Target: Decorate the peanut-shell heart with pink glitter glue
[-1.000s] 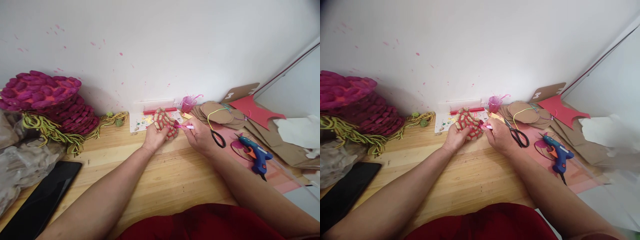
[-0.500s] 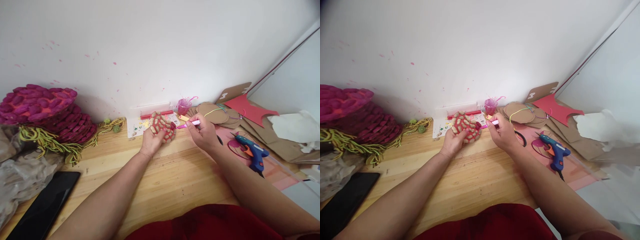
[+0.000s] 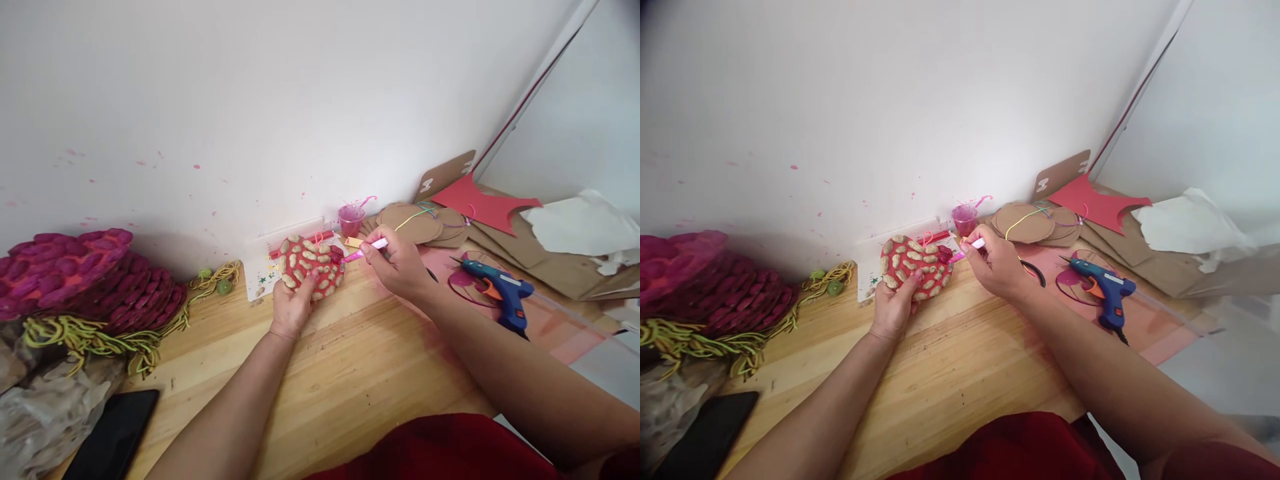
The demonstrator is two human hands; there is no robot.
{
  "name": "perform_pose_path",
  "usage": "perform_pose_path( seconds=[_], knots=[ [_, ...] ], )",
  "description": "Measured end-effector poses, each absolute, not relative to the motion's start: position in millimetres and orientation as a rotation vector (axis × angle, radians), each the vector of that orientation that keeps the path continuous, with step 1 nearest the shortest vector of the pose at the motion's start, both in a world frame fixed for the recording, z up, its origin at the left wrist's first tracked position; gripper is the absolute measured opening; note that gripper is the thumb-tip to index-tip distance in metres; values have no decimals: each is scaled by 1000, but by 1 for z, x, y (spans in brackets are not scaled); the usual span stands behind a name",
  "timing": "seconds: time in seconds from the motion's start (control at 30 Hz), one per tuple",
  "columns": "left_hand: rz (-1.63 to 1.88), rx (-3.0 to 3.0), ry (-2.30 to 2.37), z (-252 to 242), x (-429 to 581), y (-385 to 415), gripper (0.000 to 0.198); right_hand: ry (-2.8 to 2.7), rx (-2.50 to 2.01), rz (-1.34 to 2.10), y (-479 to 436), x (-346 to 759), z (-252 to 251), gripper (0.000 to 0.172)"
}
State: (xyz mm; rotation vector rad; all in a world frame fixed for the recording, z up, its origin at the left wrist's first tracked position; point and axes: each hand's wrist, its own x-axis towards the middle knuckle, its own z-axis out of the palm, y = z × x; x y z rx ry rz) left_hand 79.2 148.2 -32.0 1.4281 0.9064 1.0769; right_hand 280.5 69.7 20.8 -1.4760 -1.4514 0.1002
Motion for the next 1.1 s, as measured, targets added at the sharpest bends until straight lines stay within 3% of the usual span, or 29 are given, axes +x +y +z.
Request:
perform_pose_path(
  seconds=[1.1],
  knots=[
    [1164, 1366, 870, -31, 81, 146, 33, -1508, -1452, 54, 67, 281, 25, 12]
  ],
)
